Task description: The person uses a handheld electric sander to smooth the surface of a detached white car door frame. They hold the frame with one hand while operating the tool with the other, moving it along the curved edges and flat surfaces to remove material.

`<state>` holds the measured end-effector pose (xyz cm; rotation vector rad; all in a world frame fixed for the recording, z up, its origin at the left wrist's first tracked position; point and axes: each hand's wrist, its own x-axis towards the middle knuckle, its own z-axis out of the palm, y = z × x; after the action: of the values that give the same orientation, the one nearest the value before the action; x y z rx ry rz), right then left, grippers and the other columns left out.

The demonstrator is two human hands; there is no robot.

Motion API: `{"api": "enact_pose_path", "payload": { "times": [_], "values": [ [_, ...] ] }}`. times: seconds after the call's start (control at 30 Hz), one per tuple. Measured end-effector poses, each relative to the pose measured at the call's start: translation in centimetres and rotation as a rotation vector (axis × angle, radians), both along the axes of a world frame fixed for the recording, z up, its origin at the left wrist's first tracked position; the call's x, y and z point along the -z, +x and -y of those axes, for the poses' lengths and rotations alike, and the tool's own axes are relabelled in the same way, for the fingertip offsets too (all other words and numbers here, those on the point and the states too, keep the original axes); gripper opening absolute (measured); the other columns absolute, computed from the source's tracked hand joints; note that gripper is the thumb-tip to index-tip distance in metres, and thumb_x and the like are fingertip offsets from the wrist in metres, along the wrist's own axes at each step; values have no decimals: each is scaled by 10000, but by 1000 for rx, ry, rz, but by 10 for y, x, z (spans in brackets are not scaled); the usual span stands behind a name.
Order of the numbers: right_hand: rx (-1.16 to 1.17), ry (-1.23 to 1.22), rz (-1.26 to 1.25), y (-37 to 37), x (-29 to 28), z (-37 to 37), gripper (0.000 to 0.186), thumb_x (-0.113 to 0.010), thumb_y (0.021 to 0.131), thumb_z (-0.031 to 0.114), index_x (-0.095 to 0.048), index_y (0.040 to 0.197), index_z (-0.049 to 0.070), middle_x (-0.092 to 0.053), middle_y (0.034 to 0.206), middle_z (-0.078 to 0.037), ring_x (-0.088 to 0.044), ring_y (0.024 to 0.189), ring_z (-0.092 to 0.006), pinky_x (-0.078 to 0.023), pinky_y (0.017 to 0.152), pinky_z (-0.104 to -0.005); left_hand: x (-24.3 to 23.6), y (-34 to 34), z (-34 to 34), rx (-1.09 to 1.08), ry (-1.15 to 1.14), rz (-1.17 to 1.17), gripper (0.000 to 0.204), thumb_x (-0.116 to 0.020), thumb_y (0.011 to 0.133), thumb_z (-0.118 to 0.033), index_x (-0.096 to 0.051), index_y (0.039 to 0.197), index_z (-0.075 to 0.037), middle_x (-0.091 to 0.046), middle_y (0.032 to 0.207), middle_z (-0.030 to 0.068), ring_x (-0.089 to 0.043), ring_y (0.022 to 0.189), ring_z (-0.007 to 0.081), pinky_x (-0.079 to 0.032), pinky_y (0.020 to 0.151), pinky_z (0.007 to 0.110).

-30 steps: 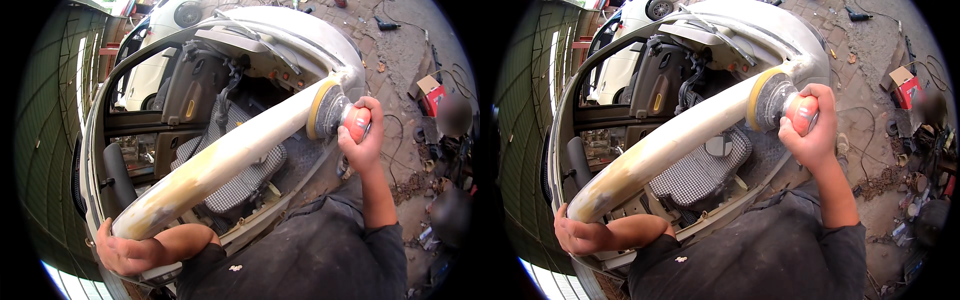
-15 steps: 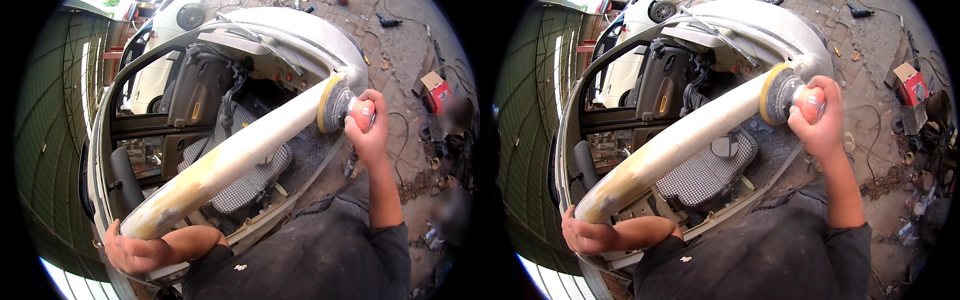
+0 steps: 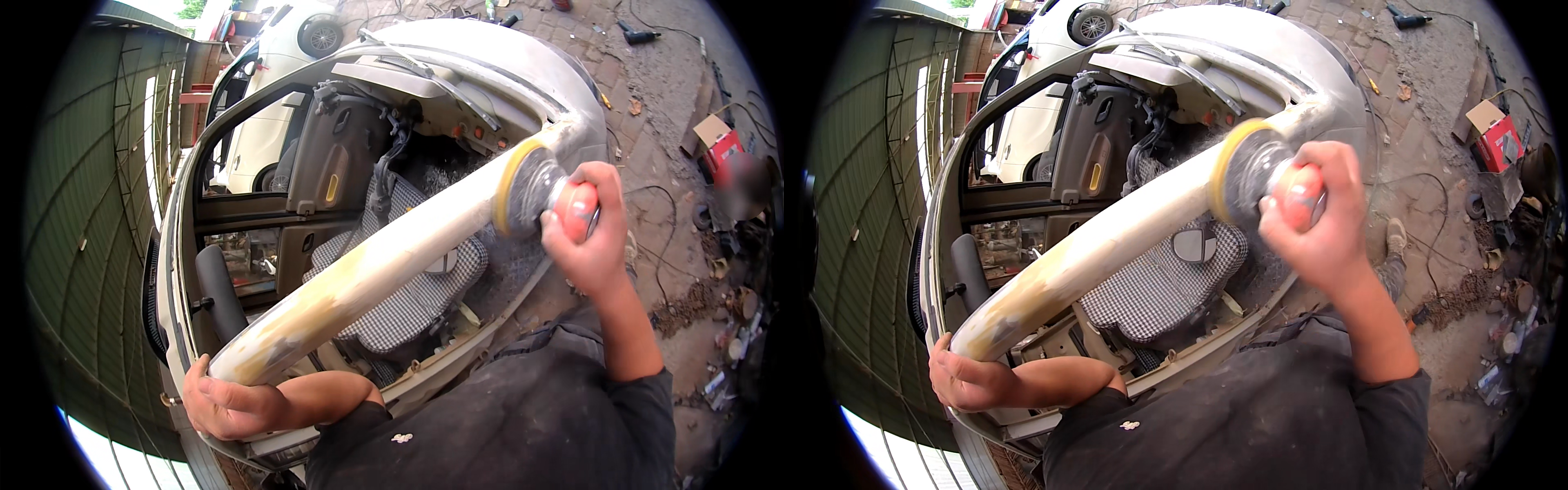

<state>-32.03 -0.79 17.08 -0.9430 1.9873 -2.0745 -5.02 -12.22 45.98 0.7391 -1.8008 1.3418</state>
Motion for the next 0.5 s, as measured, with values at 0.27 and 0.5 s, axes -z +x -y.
{"api": "enact_pose_path", "payload": {
  "times": [0.27, 0.5],
  "values": [
    [2, -29, -21, 4, -14, 3, 537, -829, 735, 127, -588, 1213, 92, -580, 1124, -147, -613, 1006, -329, -526, 907, -431, 0, -2, 0, -28, -17, 6, 443, -493, 1016, -260, -748, 795, 27, -745, 798, 155, -692, 753, 332, -513, 780, 441],
    [-137, -294, -325, 83, -94, 4, 577, -890, 602, 145, -658, 1130, 124, -543, 1073, -144, -621, 818, -285, -559, 626, -375, 0, -6, 0, -9, 11, -16, 450, -488, 1019, -275, -748, 804, 22, -743, 800, 153, -692, 762, 332, -506, 792, 443]
  ]
}}
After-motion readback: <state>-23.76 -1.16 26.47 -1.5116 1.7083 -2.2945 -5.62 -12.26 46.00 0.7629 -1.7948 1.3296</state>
